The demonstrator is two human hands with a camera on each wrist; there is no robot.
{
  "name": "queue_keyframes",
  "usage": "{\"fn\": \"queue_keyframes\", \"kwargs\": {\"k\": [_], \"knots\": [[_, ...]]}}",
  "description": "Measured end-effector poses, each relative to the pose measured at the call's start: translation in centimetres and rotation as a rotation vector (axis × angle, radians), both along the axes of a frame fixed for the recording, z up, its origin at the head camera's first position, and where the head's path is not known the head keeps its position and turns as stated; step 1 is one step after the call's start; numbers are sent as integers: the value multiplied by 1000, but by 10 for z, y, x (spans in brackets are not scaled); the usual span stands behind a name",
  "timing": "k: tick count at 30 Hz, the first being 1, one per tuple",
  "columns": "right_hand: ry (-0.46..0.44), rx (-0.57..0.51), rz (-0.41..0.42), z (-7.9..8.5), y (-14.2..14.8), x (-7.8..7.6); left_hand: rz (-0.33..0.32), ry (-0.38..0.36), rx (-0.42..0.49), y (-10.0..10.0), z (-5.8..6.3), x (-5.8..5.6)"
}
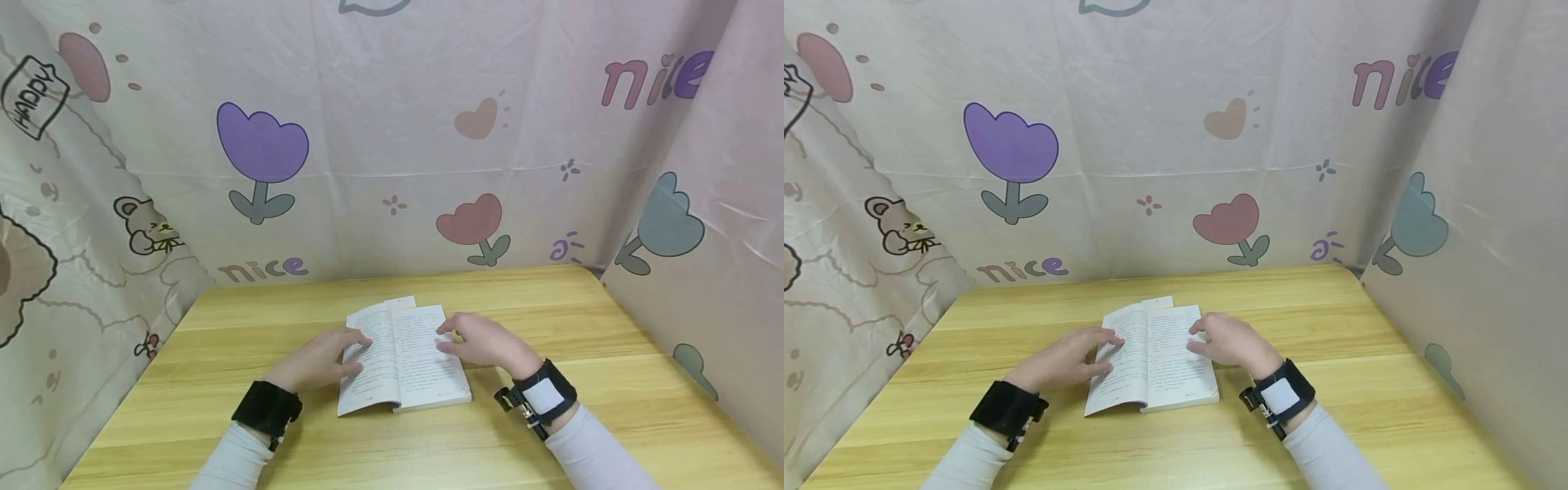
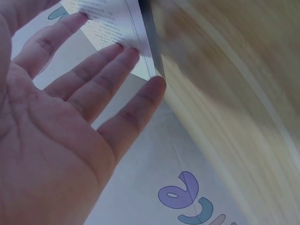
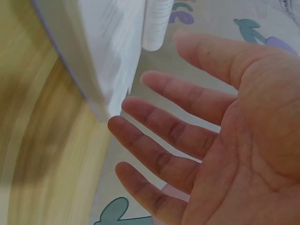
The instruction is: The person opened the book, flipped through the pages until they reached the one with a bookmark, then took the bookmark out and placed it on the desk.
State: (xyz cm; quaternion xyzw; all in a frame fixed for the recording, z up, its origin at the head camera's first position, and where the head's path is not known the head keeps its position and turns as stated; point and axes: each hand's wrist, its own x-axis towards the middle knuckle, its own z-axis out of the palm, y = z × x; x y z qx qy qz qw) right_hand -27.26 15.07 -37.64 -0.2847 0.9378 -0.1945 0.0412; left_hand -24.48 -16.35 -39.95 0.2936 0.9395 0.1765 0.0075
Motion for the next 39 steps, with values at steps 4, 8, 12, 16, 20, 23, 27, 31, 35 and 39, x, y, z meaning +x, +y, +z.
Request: {"fn": "queue_keyframes", "kwargs": {"k": [4,8,12,16,20,23,27,31,35,39], "knots": [[-23,-1,-68,-2,2,-3,-1,7,6,1,-2,0],[-25,2,-113,-5,3,-6,4,-2,7,2,-3,0],[-24,25,-147,-7,5,-7,2,-1,-6,5,-4,0],[-34,50,-183,-10,8,-8,17,-9,-24,9,-5,1],[-43,54,-193,-10,9,-8,34,-15,-35,11,-5,1],[-53,57,-190,-10,9,-8,39,-9,-42,11,-5,2],[-62,60,-185,-8,9,-7,46,-8,-45,12,-6,2],[-65,56,-187,-6,9,-7,52,-13,-41,13,-6,3],[-69,48,-187,-5,9,-6,51,-15,-38,13,-7,3],[-83,32,-186,-4,9,-6,54,-22,-42,13,-6,3]]}}
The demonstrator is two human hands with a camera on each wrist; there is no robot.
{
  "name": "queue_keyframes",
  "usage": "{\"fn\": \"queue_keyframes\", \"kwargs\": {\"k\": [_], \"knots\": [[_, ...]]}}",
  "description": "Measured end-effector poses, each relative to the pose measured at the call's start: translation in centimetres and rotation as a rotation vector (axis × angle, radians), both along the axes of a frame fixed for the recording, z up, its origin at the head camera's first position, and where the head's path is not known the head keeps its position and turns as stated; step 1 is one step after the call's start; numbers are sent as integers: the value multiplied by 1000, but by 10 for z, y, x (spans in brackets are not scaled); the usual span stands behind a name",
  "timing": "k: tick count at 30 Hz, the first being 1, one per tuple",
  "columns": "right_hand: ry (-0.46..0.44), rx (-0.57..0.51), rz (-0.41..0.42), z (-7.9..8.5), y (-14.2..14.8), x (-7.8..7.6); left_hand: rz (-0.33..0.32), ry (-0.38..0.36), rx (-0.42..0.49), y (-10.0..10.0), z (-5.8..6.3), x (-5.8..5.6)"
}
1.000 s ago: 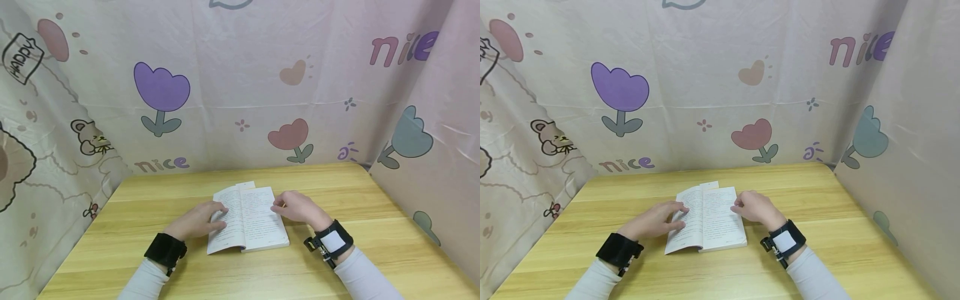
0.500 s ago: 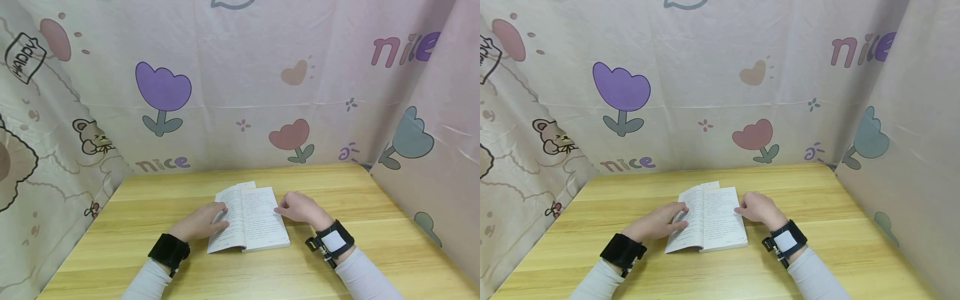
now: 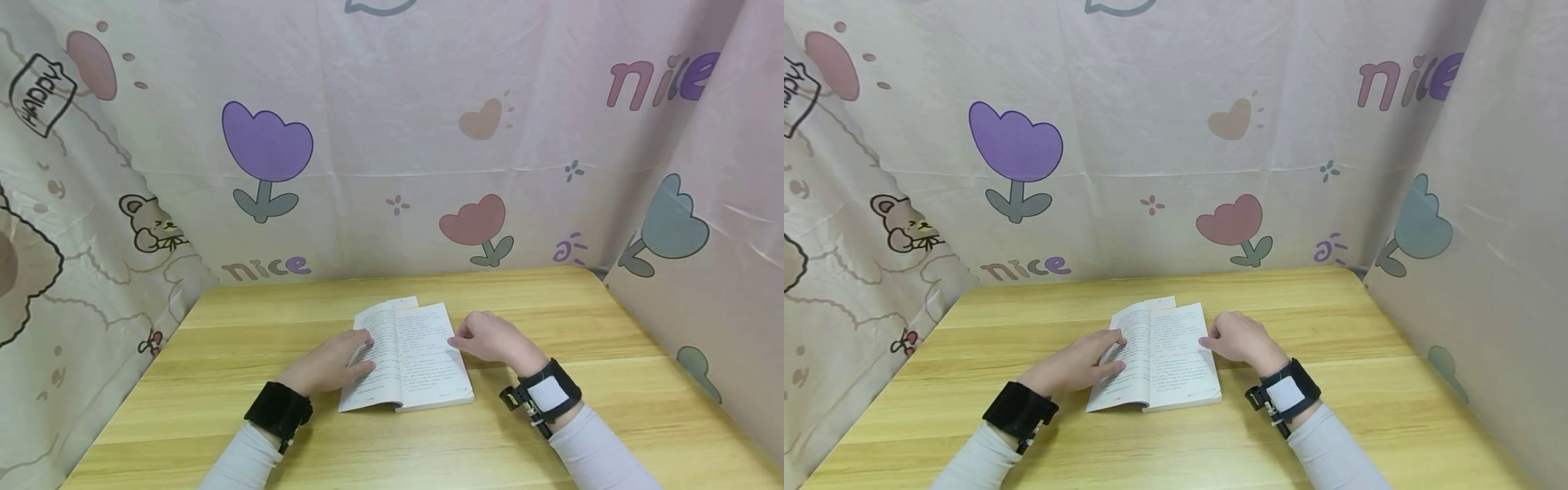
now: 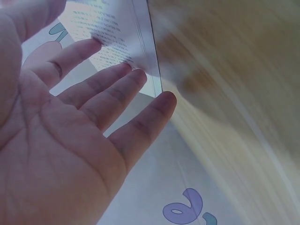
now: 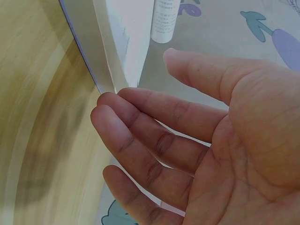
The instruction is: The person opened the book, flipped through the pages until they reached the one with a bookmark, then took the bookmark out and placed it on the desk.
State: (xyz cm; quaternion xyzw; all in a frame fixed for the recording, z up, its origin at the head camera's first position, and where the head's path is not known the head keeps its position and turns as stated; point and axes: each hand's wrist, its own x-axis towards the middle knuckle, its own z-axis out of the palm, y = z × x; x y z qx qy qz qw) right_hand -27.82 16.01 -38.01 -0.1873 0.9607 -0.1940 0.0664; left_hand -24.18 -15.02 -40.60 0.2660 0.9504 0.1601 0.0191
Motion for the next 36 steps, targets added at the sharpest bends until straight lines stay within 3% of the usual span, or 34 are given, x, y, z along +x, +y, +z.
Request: {"fn": "queue_keyframes", "kwargs": {"k": [8,22,36], "knots": [[12,-21,14,3,0,1,-19,13,3,-1,-3,-2],[38,-17,60,3,1,1,4,-9,-2,-1,-1,-3],[81,-188,165,10,-2,1,-46,-22,80,-8,4,-2]]}}
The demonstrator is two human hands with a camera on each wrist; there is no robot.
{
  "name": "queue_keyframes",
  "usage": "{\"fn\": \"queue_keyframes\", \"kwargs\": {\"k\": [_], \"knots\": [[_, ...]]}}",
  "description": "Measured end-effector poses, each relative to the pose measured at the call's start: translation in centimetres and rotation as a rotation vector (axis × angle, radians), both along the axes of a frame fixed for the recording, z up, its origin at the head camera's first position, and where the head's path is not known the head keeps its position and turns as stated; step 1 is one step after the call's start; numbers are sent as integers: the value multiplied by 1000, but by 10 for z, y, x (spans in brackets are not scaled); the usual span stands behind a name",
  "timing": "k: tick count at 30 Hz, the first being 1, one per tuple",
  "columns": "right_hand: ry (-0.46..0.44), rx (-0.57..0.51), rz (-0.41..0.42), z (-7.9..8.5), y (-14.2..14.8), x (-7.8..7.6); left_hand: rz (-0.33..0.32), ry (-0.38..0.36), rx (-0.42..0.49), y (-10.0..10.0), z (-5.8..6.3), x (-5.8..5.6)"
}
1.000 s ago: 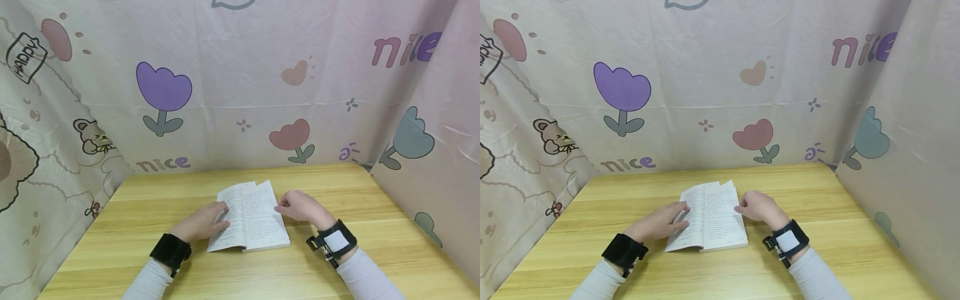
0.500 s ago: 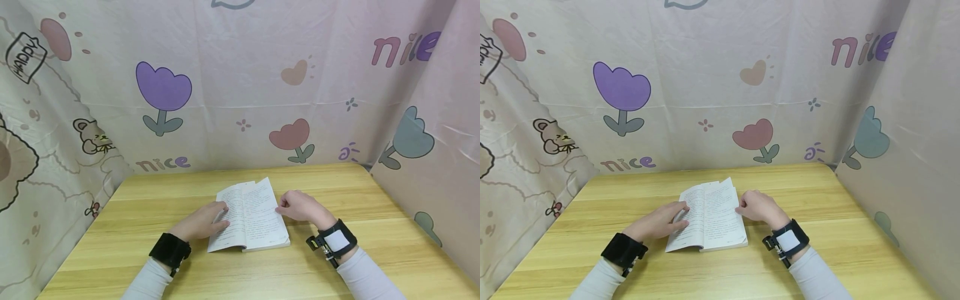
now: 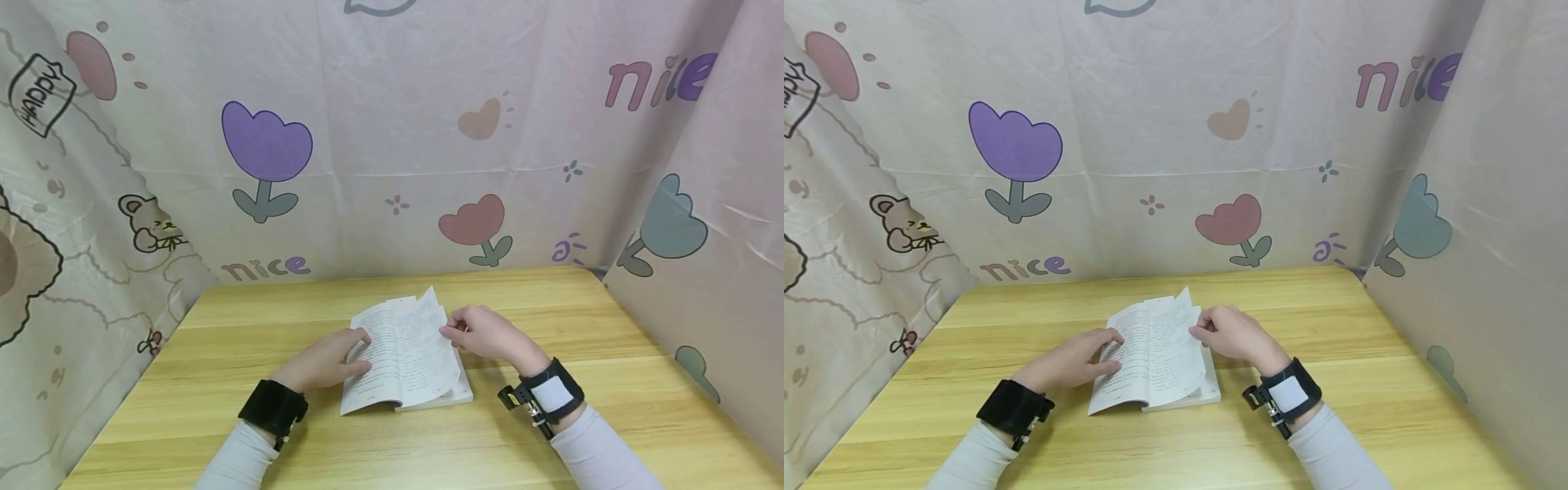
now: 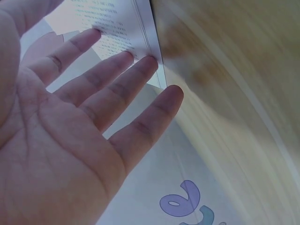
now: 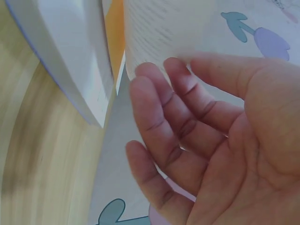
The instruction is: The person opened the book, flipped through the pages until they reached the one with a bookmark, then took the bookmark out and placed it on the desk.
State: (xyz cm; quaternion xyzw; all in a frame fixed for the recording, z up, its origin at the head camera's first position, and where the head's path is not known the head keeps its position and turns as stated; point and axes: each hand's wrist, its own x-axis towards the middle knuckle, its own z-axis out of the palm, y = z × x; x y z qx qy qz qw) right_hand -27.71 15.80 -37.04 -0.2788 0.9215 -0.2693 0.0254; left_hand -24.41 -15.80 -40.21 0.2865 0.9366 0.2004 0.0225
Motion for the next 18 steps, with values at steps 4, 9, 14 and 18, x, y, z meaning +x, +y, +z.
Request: {"fn": "queue_keyframes", "kwargs": {"k": [4,9,14,18], "knots": [[26,-56,40,2,-3,1,1,-13,16,-2,1,1],[67,-110,86,5,-8,3,10,-37,36,-4,2,1],[73,-145,112,7,-14,6,27,-54,38,-6,2,-1],[93,-140,118,7,-17,9,31,-61,41,-8,2,-2]]}}
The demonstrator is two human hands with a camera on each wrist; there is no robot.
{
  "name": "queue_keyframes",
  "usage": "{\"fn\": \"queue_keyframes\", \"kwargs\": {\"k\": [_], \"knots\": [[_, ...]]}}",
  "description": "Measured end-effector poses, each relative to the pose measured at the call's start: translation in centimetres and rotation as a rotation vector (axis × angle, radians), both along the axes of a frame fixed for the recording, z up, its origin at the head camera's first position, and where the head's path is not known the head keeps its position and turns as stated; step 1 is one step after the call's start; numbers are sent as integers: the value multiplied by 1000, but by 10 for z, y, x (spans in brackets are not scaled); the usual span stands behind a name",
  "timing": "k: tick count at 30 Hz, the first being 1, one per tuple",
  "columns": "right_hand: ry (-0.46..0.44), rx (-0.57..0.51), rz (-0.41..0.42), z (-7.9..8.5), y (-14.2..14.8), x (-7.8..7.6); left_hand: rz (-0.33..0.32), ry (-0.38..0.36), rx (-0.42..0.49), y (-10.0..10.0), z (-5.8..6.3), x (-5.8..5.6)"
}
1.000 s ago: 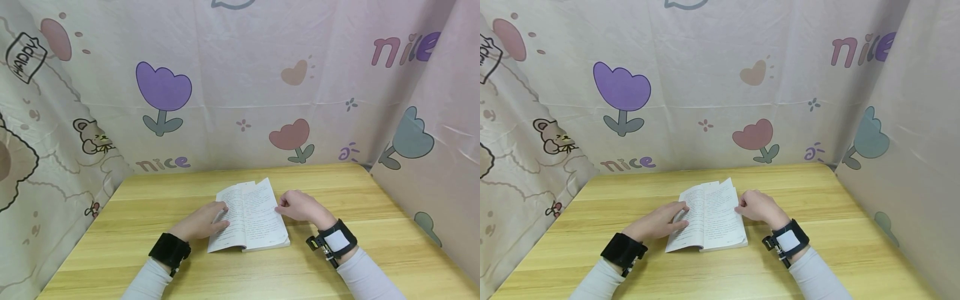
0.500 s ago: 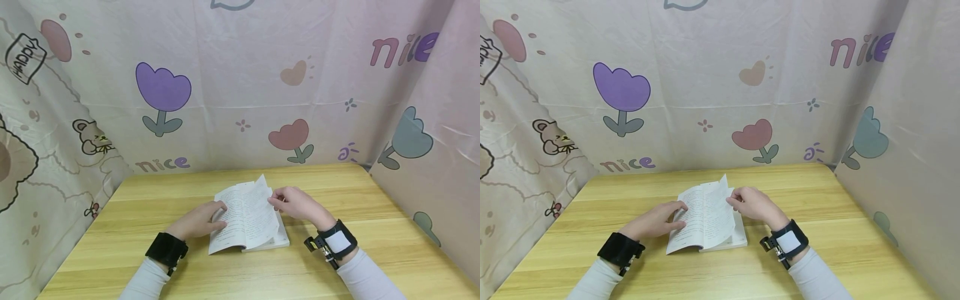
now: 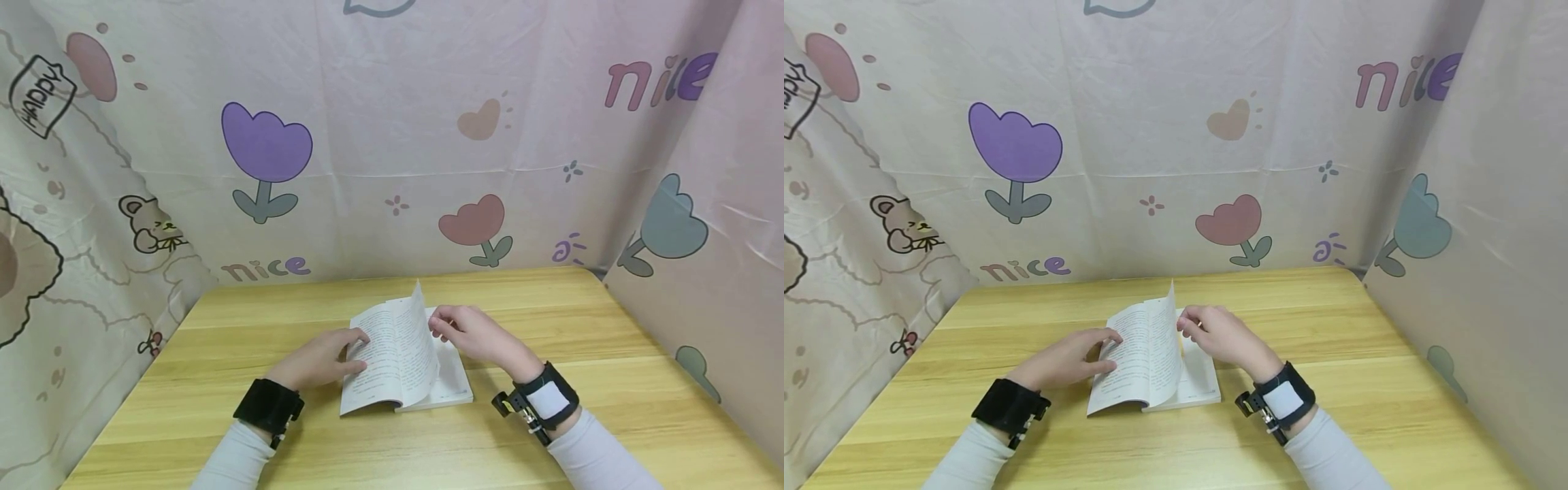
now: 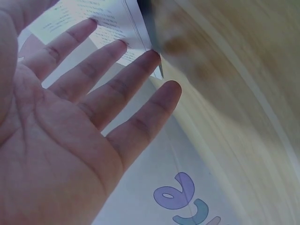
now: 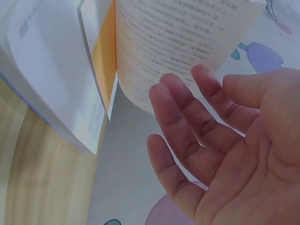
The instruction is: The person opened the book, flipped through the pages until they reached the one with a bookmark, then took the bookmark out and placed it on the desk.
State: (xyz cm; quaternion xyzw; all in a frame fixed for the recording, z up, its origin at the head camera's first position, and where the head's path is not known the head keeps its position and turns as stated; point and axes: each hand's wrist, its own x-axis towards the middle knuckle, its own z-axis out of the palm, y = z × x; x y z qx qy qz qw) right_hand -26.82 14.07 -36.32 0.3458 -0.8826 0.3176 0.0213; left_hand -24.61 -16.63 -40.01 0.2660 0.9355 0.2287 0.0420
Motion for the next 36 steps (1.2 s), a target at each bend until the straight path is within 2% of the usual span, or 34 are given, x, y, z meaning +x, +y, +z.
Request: {"fn": "queue_keyframes", "kwargs": {"k": [7,15,31,36], "knots": [[24,22,16,-4,-7,3,4,8,7,-4,1,-1],[-3,55,76,-11,-15,6,33,-5,0,-5,4,1],[-30,75,132,-19,-26,14,72,-14,-5,-7,5,2],[-41,72,145,-21,-28,15,61,5,-8,-8,5,1]]}}
